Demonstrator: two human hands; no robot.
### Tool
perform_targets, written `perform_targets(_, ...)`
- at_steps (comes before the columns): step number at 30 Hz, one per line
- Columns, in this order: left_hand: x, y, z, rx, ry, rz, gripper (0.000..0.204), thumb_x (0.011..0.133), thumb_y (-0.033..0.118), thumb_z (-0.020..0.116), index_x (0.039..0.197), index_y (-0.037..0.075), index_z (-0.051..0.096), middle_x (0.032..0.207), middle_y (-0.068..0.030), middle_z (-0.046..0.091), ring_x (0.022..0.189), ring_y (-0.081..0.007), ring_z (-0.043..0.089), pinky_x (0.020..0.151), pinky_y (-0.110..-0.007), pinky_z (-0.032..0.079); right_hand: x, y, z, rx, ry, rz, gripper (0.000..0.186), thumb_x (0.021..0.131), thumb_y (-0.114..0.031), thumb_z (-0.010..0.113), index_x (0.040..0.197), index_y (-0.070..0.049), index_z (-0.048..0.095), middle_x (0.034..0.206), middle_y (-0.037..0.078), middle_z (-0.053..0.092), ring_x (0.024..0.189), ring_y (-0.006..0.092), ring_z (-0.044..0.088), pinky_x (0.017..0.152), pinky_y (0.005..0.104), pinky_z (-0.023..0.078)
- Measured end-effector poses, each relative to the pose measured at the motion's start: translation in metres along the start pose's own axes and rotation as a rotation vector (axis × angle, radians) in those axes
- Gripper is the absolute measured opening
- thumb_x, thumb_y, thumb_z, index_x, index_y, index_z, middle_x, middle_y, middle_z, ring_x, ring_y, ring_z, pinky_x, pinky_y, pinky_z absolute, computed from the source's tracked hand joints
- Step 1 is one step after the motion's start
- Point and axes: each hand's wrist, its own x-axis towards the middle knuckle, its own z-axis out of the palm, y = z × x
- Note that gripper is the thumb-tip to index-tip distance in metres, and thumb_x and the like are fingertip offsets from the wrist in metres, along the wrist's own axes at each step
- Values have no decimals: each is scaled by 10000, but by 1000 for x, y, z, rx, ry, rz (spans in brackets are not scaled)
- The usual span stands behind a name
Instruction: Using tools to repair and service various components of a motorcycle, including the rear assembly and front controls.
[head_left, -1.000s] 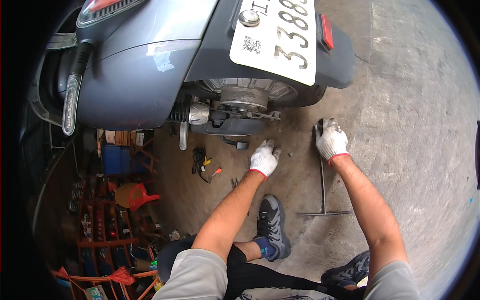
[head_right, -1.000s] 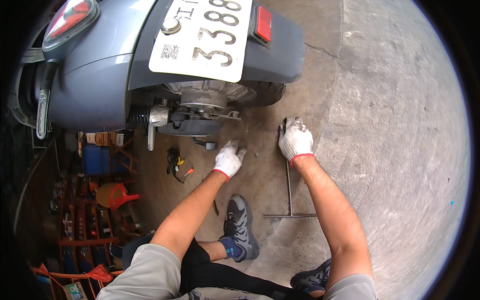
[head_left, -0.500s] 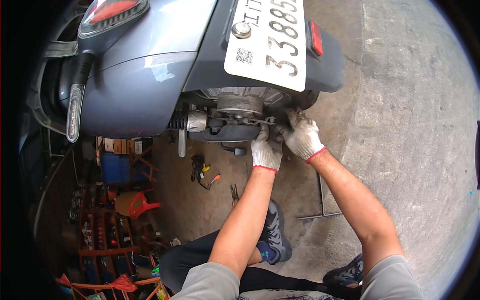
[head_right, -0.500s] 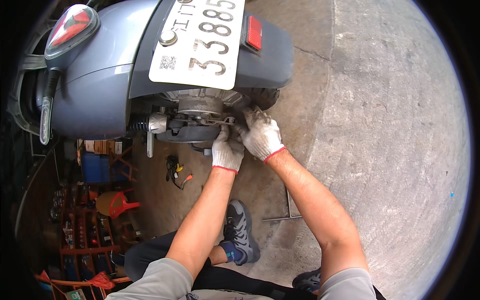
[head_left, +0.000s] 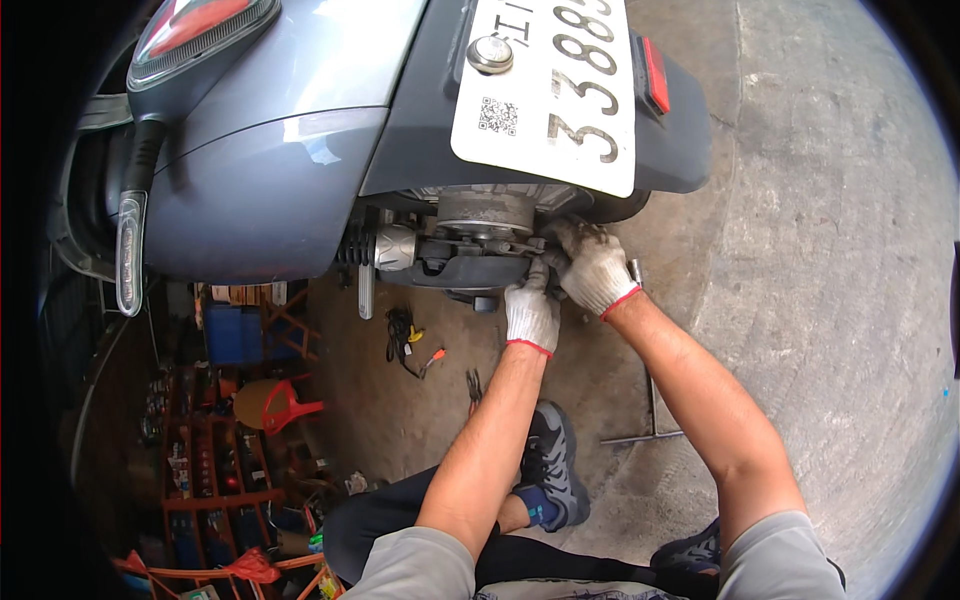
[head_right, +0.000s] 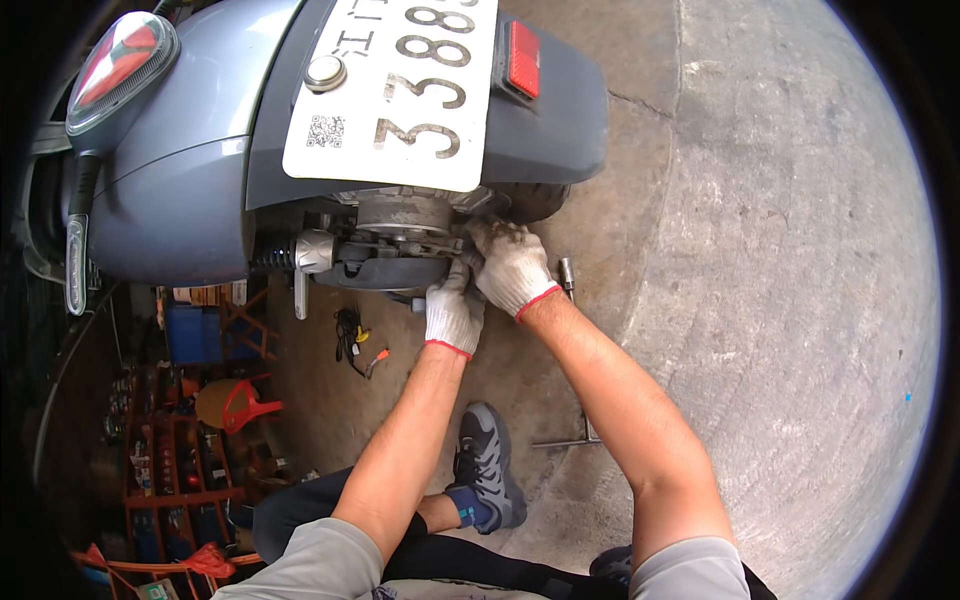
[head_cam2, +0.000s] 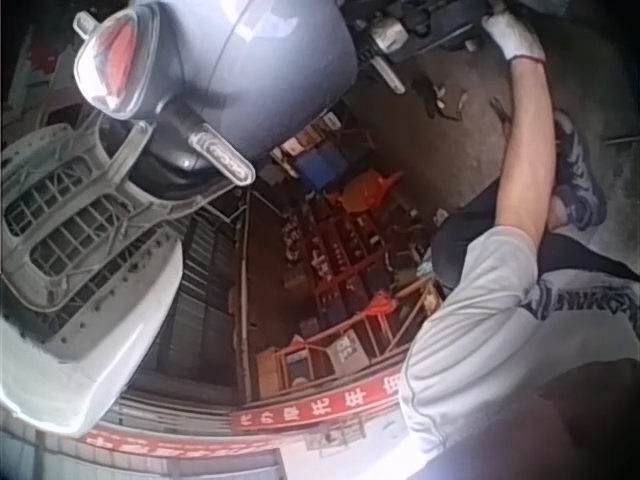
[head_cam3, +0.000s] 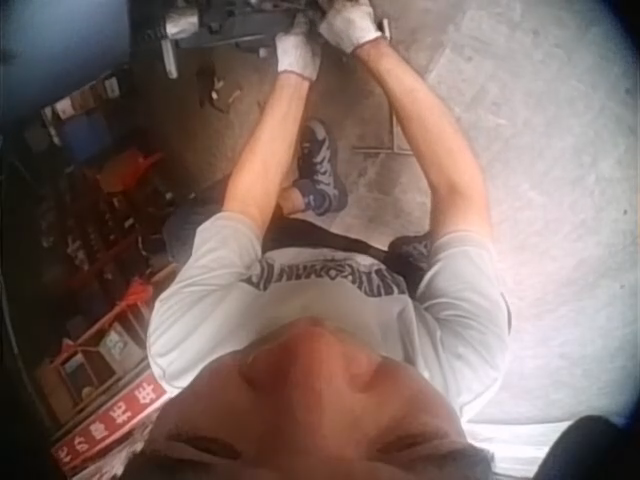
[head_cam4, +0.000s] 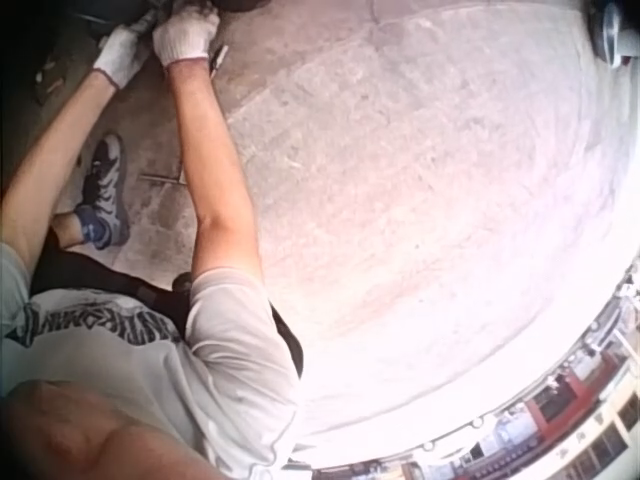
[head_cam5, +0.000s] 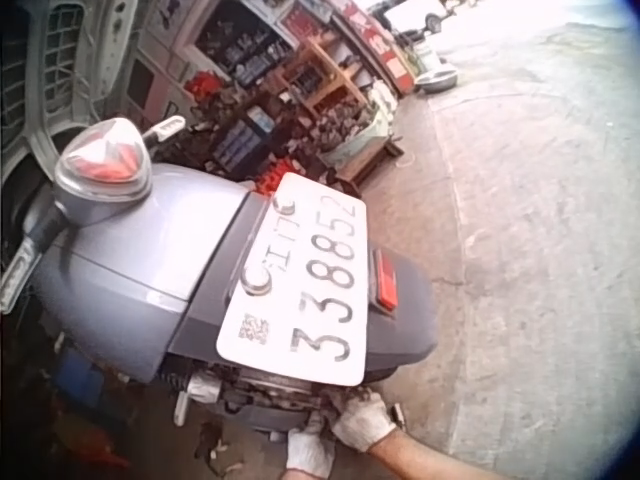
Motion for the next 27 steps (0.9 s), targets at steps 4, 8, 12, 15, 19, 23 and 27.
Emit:
perform_targets(4,2,0,-6,10,-39,1,153,1002,93,502,1101,17,590,1000,-61,634,891,-166,604,824,-311,505,-1,6,2,8,20,1,365,866,-310,621,1170,-110,588,1180,159,613,1073,351,594,898,460,479)
perform_targets(8,1,5,-2,34,-31,-34,156,997,75,504,1110,4,586,1036,-69,627,927,-177,599,871,-321,499,-4,-2,-18,10,-24,19,401,871,-323,612,1189,-83,570,1189,178,602,1069,359,594,888,467,483)
perform_targets(12,-4,5,7,-45,36,-18,169,998,80,504,1124,0,584,1057,-65,626,966,-177,600,890,-321,496,-3,-12,-24,-21,-63,49,440,883,-339,594,1224,-66,543,1215,188,586,1090,366,583,907,470,474)
perform_targets(15,0,4,-7,-32,-12,-20,192,998,78,504,1155,-3,578,1105,-66,621,1011,-178,596,925,-322,487,-2,-15,-19,-69,-71,33,459,892,-345,579,1249,-62,524,1231,185,577,1106,368,573,919,470,463)
perform_targets(19,-6,0,8,-46,-36,-21,189,994,66,507,1154,-5,579,1097,-71,624,992,-177,600,915,-322,491,-4,1,0,-57,-56,16,445,893,-333,582,1235,-54,534,1239,183,579,1112,362,570,925,465,458)
perform_targets(23,-3,2,2,-64,0,-21,169,994,61,507,1132,-3,579,1059,-68,623,967,-172,600,884,-317,493,-5,-1,0,-28,21,4,446,884,-316,600,1229,-41,537,1218,197,594,1085,379,584,914,470,467)
perform_targets(27,-1,4,2,-32,-22,-38,166,992,74,515,1131,3,571,1072,-71,617,962,-171,600,874,-316,493,-8,-5,-15,10,-51,103,462,907,-312,570,1272,-35,508,1246,223,577,1079,376,591,917,461,466)
